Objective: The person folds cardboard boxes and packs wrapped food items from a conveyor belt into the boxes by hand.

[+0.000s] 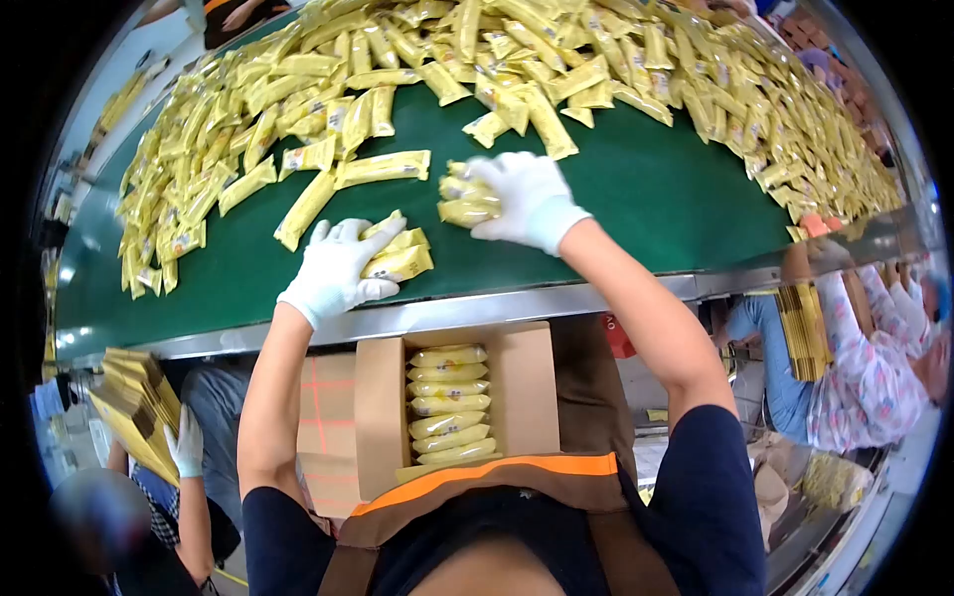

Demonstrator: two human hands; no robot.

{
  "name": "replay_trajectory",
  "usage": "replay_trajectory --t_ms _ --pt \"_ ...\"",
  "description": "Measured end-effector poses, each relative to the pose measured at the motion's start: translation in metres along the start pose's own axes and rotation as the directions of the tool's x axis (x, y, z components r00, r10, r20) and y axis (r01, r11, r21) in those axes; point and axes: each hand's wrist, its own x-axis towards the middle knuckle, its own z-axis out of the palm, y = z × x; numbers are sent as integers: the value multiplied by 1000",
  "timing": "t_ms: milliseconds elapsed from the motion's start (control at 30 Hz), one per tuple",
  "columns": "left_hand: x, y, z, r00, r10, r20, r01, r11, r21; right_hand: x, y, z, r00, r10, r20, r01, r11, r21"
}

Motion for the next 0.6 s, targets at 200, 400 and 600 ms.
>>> replay_trajectory --t_ms 200,400,600 --pt "-8 -4 -11 970 -222 95 238 949 -206 25 21 -6 929 134 346 -179 979 101" --pt "11 -93 -27 915 -387 -112 175 633 -754 115 62 -47 984 109 142 -169 825 539" --pt "25 -83 -11 922 -387 9 385 914 -126 161 85 10 925 257 279 -345 875 339"
